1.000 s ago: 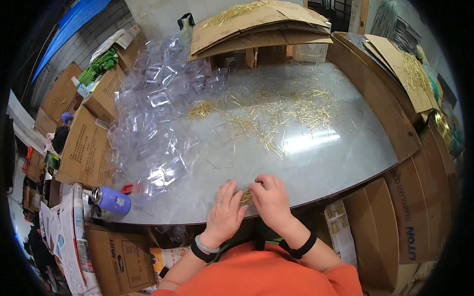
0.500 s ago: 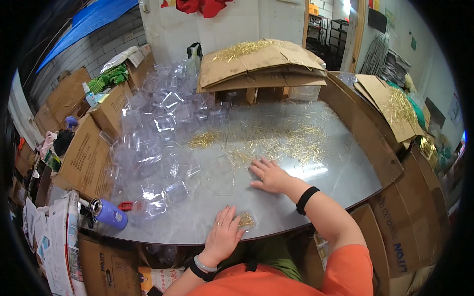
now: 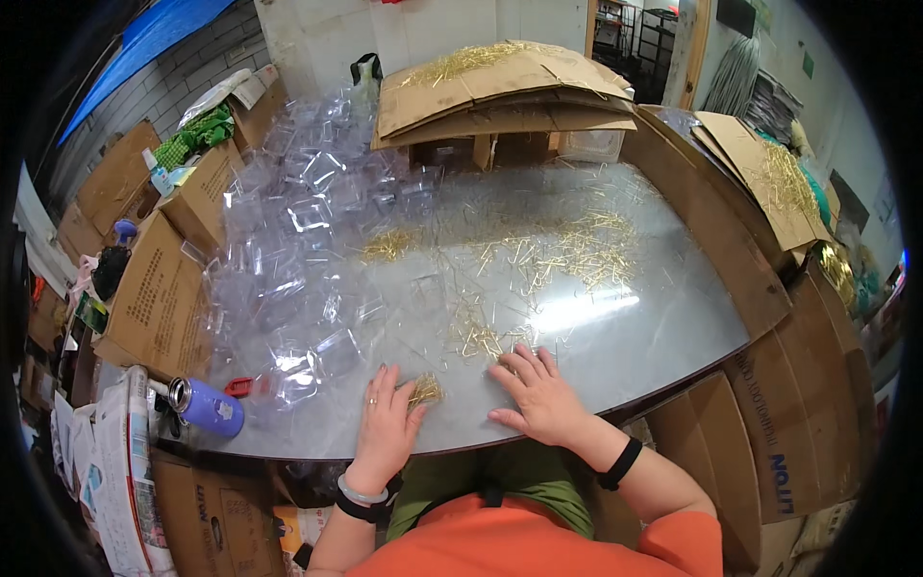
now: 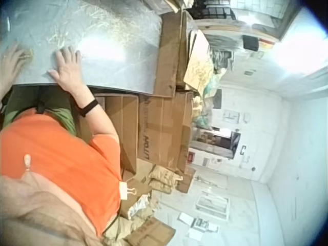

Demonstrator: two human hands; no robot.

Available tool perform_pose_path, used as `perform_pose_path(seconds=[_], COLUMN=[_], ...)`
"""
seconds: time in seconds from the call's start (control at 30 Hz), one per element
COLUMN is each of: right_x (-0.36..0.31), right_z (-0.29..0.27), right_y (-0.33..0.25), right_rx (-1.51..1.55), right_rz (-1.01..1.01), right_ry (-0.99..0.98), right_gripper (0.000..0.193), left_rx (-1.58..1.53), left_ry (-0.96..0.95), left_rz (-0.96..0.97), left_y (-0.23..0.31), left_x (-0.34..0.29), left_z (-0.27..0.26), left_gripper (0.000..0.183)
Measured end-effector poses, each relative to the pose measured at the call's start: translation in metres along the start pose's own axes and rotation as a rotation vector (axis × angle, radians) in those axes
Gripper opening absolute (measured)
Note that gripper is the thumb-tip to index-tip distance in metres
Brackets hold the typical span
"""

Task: Sorting small gold-colored metal wire fragments and placing them into clear plastic bags.

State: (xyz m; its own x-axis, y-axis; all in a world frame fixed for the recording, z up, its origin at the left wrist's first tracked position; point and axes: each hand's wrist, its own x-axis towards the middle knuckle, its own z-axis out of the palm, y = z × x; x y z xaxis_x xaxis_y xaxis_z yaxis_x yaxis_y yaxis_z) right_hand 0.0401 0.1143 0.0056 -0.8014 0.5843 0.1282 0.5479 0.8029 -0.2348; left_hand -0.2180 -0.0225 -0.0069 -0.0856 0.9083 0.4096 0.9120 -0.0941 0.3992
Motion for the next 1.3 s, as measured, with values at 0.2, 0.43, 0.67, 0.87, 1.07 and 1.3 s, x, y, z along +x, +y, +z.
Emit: perform_pose_path(seconds=[0.2, 0.43, 0.67, 0.87, 1.07, 1.3], right_x=[0.021, 0.026, 0.012, 0.011, 0.01, 0.007], right_z=[0.005, 0.027, 0.024, 0.021, 0.026, 0.018], right_y=[-0.007, 0.001, -0.017, -0.022, -0.028, -0.028], right_rx=[-0.115, -0.088, -0.064, -0.048, -0.047, 0.656], right_rz=[0.058, 0.237, 0.234, 0.23, 0.193, 0.255], right_ry=[0.135, 0.23, 0.243, 0.217, 0.262, 0.571], right_gripper=[0.071, 0.071, 0.071, 0.069, 0.065, 0.032], left_rx=[-0.02, 0.042, -0.018, -0.204, -0.156, -0.07], left_ry=[-0.006, 0.002, 0.17, 0.031, -0.037, -0.09], left_rz=[-0.026, -0.048, 0.119, 0.178, 0.173, 0.135], left_y=[0.001, 0.007, 0.04, 0.051, 0.052, 0.059], left_x=[0.006, 0.004, -0.009, -0.01, 0.0, 0.005], left_z=[0.0, 0.002, -0.003, 0.02, 0.022, 0.026], left_gripper=[0.041, 0.045, 0.039, 0.028, 0.038, 0.077])
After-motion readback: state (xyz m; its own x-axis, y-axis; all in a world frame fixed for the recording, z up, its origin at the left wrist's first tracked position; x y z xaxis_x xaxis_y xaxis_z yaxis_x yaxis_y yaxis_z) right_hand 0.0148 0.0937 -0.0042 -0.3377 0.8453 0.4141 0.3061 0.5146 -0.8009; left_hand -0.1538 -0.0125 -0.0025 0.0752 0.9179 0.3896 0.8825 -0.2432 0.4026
